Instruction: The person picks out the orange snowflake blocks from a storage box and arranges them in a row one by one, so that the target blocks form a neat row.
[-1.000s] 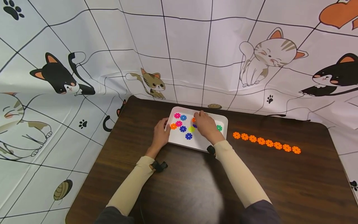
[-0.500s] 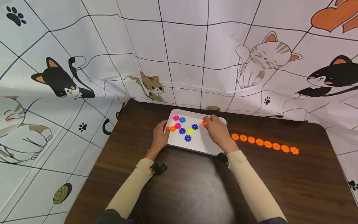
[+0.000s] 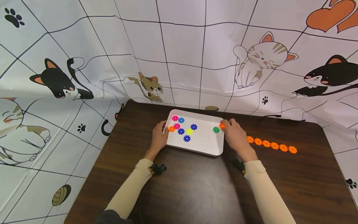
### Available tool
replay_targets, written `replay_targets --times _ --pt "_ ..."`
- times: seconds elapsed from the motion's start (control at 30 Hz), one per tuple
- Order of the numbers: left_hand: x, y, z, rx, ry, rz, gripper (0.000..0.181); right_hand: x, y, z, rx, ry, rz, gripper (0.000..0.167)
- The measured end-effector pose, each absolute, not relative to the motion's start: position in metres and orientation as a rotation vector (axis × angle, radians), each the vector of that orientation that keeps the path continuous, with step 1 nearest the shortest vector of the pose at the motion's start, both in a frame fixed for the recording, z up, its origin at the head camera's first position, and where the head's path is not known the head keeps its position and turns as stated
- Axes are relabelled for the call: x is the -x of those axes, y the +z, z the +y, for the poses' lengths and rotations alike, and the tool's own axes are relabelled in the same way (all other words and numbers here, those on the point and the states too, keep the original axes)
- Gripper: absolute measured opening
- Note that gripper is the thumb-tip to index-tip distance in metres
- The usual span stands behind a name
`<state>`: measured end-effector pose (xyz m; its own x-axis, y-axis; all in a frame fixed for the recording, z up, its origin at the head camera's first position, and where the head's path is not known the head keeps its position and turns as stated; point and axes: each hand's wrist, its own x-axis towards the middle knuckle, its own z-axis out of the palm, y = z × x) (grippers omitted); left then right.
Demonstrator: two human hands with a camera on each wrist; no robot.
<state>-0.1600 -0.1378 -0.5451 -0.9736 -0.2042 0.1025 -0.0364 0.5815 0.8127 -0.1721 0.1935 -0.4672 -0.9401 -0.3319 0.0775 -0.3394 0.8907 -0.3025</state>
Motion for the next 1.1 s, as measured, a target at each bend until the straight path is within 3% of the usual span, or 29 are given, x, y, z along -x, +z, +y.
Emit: replay_targets --times 0.37,1.1 --pt "0.157 -0.545 -0.138 -0.196 -1.347 -2.624 0.035 0.159 -0.473 0.239 -0.448 0.543 -2.999 0.036" --pt "0.159 -0.544 -0.139 -0.197 -1.345 -2.621 0.035 0.126 -0.49 0.371 0.068 0.52 -3.1 0.038"
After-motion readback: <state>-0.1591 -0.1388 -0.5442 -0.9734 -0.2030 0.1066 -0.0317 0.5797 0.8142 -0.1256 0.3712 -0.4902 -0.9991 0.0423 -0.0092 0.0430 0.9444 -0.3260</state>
